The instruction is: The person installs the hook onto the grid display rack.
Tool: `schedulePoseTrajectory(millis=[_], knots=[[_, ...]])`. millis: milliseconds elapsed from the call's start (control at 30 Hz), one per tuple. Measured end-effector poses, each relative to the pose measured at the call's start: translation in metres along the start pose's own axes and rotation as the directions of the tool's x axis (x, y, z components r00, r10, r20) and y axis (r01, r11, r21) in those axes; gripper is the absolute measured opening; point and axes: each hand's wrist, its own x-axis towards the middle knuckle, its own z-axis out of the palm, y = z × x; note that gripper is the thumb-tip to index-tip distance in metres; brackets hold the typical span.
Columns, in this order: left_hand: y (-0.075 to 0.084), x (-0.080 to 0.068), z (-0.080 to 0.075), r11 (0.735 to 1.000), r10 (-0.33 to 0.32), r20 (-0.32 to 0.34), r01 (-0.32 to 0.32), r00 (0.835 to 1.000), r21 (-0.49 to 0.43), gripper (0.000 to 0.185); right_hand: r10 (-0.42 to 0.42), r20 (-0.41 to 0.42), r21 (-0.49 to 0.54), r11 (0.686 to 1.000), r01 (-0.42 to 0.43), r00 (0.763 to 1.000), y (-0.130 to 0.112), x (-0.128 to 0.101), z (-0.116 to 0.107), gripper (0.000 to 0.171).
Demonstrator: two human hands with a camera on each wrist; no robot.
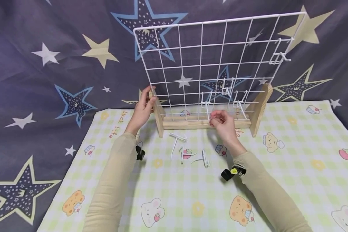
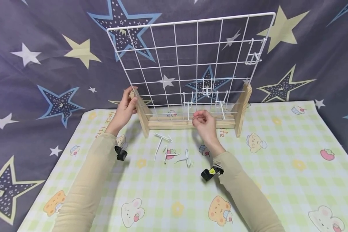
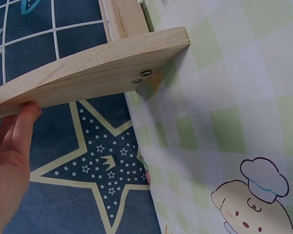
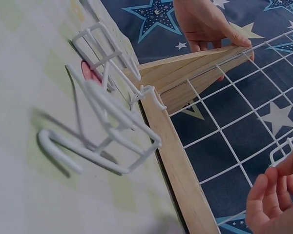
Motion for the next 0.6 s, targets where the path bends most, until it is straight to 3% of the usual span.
schedulePoseTrajectory(millis=[300,600], knots=[[0.032,-0.013,0.001,1.0,-0.015,0.016,0.014,1.0,0.009,0.044,0.0,0.015,0.012,1.0,-0.001,1.0,0.003,-0.005,-0.001,0.022],[0.037,-0.014,0.0,1.0,-0.001,0.009,0.001,1.0,0.002,0.044,0.002,0.025,0.017,1.0,-0.002,1.0,0.0,-0.007,0.001,0.02]])
